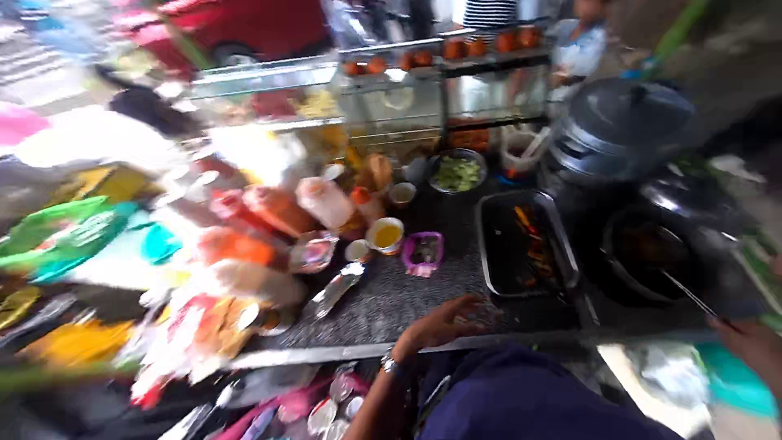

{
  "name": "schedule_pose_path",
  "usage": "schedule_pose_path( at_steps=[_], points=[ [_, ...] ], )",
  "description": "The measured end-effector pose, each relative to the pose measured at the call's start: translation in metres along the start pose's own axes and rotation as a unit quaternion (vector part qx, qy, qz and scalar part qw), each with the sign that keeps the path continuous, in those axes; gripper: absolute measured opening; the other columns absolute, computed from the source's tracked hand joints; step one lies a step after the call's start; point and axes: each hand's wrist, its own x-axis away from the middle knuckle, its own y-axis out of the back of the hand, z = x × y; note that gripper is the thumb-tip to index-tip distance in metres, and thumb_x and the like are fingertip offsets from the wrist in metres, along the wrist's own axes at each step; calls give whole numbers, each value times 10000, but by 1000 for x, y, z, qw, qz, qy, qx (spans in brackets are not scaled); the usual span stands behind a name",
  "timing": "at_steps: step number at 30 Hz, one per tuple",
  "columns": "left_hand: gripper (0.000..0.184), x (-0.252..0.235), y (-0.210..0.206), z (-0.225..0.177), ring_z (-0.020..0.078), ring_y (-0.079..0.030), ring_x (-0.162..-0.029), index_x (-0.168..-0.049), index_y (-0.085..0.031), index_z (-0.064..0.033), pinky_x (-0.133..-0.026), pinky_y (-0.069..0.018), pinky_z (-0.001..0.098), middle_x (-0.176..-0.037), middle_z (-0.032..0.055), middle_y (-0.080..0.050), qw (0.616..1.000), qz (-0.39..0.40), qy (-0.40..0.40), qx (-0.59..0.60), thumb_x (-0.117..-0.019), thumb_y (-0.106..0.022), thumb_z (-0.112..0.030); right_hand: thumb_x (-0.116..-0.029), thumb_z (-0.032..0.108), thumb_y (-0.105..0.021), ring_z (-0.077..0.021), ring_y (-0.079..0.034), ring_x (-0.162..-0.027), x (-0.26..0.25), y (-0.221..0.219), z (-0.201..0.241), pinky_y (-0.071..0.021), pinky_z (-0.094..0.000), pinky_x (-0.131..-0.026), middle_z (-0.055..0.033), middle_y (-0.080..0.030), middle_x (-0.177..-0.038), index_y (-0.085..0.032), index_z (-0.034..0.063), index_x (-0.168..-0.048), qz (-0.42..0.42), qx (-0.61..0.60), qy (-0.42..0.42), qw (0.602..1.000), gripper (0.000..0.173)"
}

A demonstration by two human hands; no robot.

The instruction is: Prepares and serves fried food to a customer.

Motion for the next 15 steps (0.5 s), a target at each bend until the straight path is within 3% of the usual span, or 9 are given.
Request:
schedule_pose_path(
  at_steps=[2, 6, 10, 12, 15],
  points=[
    [650, -7, 2, 1, 293, -641, -1201, -1520, -450, -53, -1017, -522, 462, -1423, 204, -574, 1000, 13, -2, -8, -971, -693, -303, -1085, 338, -526, -583, -607, -1110, -2, 3, 6, -412, -752, -963, -407, -646, -1125, -672, -119, -1165, -15, 14, -12, 1000, 487],
    [698, -21, 4, -1, 279, -632, -1220, -1527, -441, -71, -1022, -519, 463, -1427, 173, -580, 998, 43, 11, -41, -952, -674, -390, -1088, 361, -513, -532, -601, -1183, -3, 11, 14, -412, -719, -1009, -352, -653, -1206, -668, -61, -1242, 14, 12, -50, 999, 476],
    [724, -34, 2, -10, 286, -626, -1234, -1529, -427, -51, -1023, -518, 461, -1435, 181, -571, 997, 57, 16, -51, -940, -660, -400, -1084, 343, -516, -522, -626, -1159, 5, 11, 39, -447, -718, -963, -328, -674, -1183, -670, -21, -1261, -16, 51, -85, 995, 434],
    [709, -38, 0, -12, 281, -634, -1224, -1525, -437, -57, -1017, -527, 454, -1435, 180, -571, 996, 65, 12, -60, -942, -662, -392, -1076, 332, -534, -505, -651, -1108, 10, 14, 43, -466, -715, -916, -296, -695, -1154, -680, 20, -1260, -23, 76, -74, 994, 390],
    [711, -41, -2, -15, 283, -628, -1237, -1529, -426, -44, -1029, -521, 450, -1446, 191, -560, 995, 76, 14, -65, -946, -661, -378, -1065, 216, -560, -517, -619, -1149, 14, 21, 30, -452, -724, -932, -277, -656, -1264, -628, 76, -1400, -106, 121, -9, 987, 369]
  ],
)
